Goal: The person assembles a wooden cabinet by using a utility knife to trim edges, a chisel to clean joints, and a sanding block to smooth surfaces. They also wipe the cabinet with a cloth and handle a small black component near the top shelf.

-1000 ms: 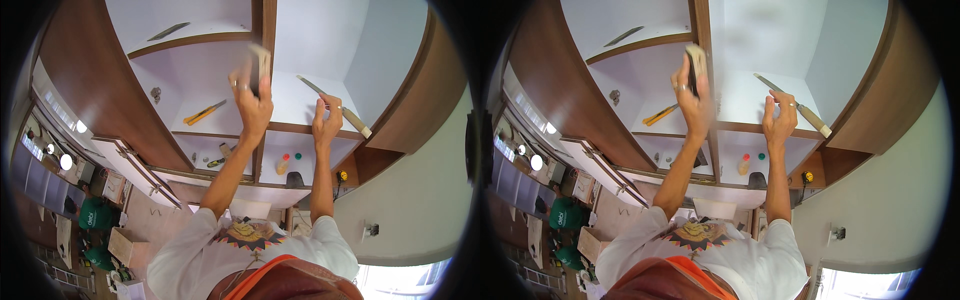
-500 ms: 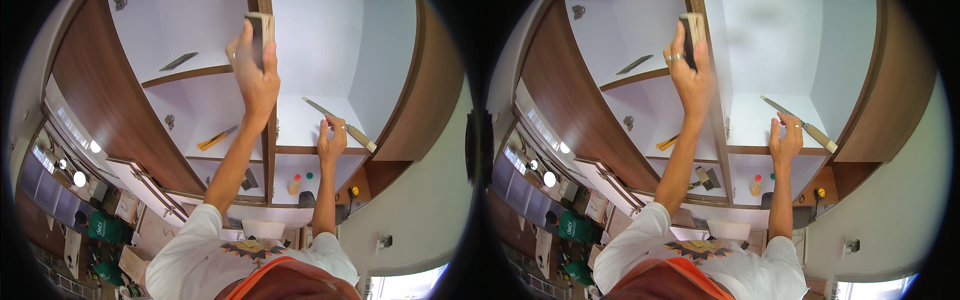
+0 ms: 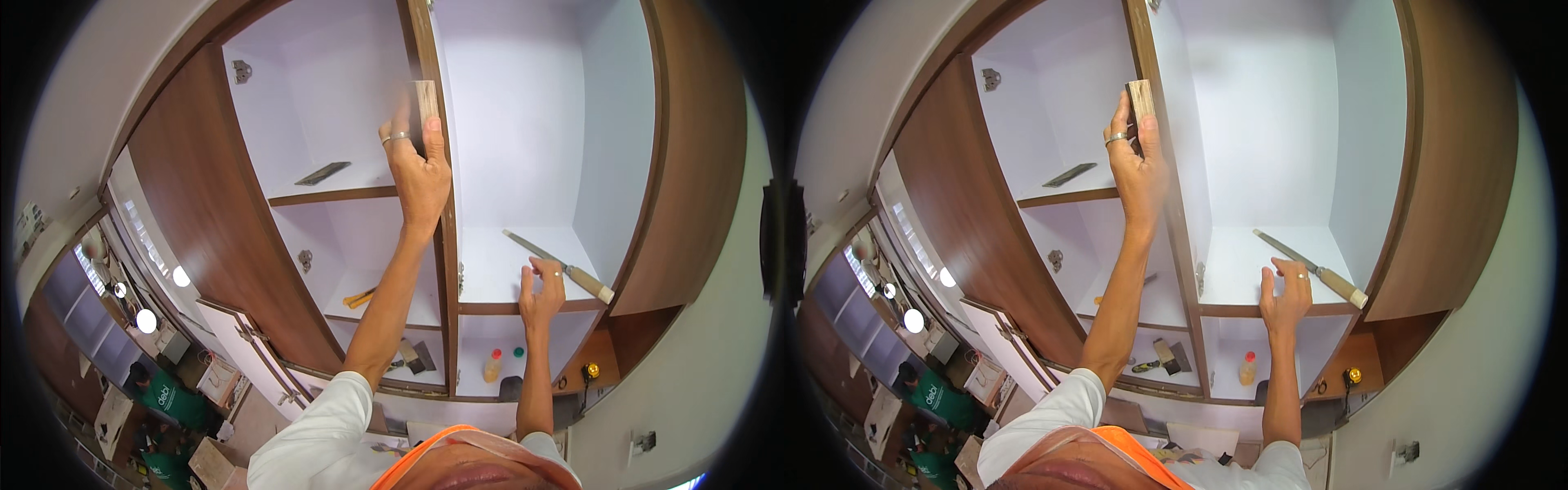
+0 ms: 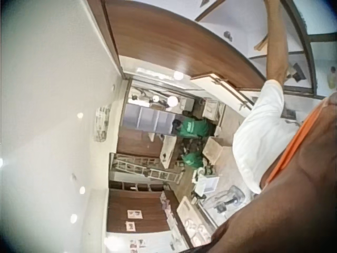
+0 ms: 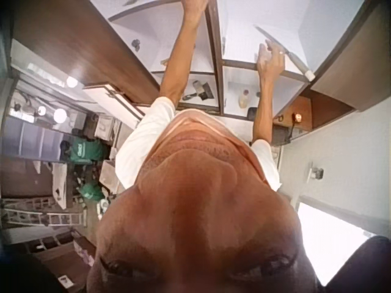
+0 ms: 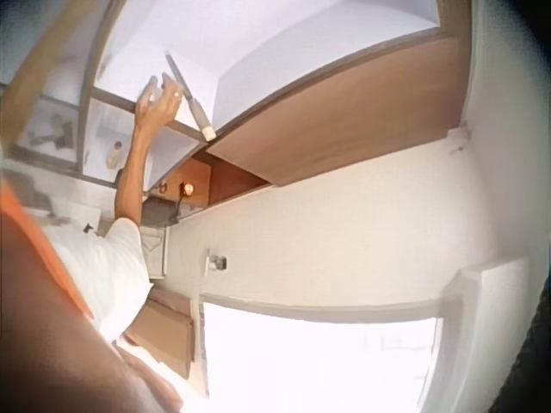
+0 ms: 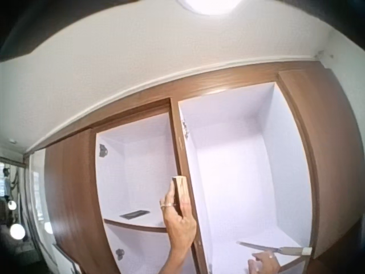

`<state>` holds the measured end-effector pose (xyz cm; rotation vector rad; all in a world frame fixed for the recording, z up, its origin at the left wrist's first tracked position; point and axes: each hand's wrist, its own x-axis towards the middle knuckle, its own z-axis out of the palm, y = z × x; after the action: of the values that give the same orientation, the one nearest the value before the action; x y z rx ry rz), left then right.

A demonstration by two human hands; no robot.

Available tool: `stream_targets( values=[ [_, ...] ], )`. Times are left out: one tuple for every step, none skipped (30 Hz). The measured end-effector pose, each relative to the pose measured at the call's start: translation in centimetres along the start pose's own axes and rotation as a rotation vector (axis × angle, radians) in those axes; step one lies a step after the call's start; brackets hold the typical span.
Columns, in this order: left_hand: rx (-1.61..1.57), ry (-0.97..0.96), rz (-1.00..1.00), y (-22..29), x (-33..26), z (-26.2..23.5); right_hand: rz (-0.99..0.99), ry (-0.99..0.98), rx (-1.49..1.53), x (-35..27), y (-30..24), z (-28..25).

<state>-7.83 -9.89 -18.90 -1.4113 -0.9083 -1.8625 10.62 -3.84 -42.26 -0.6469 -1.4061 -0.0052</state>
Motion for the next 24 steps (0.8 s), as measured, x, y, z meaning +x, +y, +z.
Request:
stream_targets(
  values=[
    [0.020, 0.004, 0.019, -0.2, 1.0, 0.4, 0.004, -0.010, 0.005, 0.2, 0.0, 0.0],
    [0.043, 0.007, 0.032, 0.1, 2.2, 0.8, 0.003, -0.022, -0.017, 0.3, -0.1, -0.1],
    [0.028, 0.027, 0.034, 0.8, 4.8, 1.0, -0.003, -0.031, -0.012, 0.4, -0.4, 0.0],
    [0.017, 0.046, 0.030, 1.8, 8.3, 1.1, -0.007, -0.046, -0.010, 0.2, -0.8, 0.1],
    [0.008, 0.064, 0.025, 2.2, 10.5, 0.9, -0.009, -0.063, -0.005, 0.0, -1.2, 0.3],
    [0.019, 0.068, 0.050, 1.8, 11.1, 0.9, -0.021, -0.051, 0.007, -0.1, -1.2, 0.3],
    [0.032, 0.072, 0.075, 1.3, 11.5, 0.7, -0.034, -0.039, 0.020, 0.0, -1.1, 0.5],
    [0.028, 0.071, 0.088, 0.7, 10.9, 1.4, -0.043, -0.026, 0.014, -0.1, -0.6, 0.2],
    [0.016, 0.047, 0.052, 0.8, 9.4, 1.7, -0.046, -0.015, 0.011, 0.1, -0.2, -0.1],
    [0.004, 0.023, 0.018, 1.1, 7.0, 1.7, -0.049, -0.004, 0.009, 0.2, 0.2, -0.4],
    [0.004, 0.006, -0.012, 1.1, 5.7, 1.4, -0.058, 0.004, 0.021, 0.3, 0.3, -0.4],
    [0.020, 0.048, 0.071, 0.6, 6.2, 1.6, -0.056, -0.009, 0.013, 0.4, 0.1, -0.5],
    [-0.005, 0.036, 0.074, 0.5, 8.0, 2.0, -0.055, -0.021, 0.004, 0.5, -0.3, -0.7],
    [-0.011, 0.024, 0.074, 0.3, 10.9, 1.8, -0.051, -0.044, 0.008, 0.3, -0.6, -0.5],
    [-0.018, 0.010, 0.073, 0.4, 13.7, 1.7, -0.054, -0.050, 0.011, 0.2, -0.8, -0.2],
    [-0.081, 0.012, 0.094, 1.3, 16.4, 2.5, -0.054, -0.050, 0.000, 0.2, -0.6, -0.1],
    [-0.142, 0.014, 0.119, 2.4, 18.3, 2.9, -0.054, -0.049, -0.006, 0.0, -0.7, -0.2],
    [-0.073, 0.077, 0.243, 2.1, 18.5, 3.1, -0.060, -0.036, -0.011, 0.1, -0.7, -0.3],
    [-0.057, 0.115, 0.307, 1.1, 17.8, 3.1, -0.066, -0.025, -0.013, 0.3, -0.8, -0.2],
    [-0.024, 0.146, 0.361, -1.2, 16.1, 2.6, -0.063, -0.030, -0.009, -0.2, -0.9, 0.1],
    [-0.028, 0.183, 0.423, -0.7, 14.8, 2.9, -0.061, -0.026, -0.011, 0.0, -0.6, 0.0],
    [-0.023, 0.060, 0.323, -0.2, 13.3, 2.5, -0.058, -0.025, -0.011, 0.0, -0.3, 0.0],
    [-0.088, 0.024, 0.235, 1.5, 14.0, 3.4, -0.064, -0.011, -0.025, 0.4, 0.2, -0.6],
    [-0.119, -0.011, 0.151, 3.1, 15.0, 3.3, -0.065, -0.014, -0.024, 0.4, 0.1, -0.5]
  ],
)
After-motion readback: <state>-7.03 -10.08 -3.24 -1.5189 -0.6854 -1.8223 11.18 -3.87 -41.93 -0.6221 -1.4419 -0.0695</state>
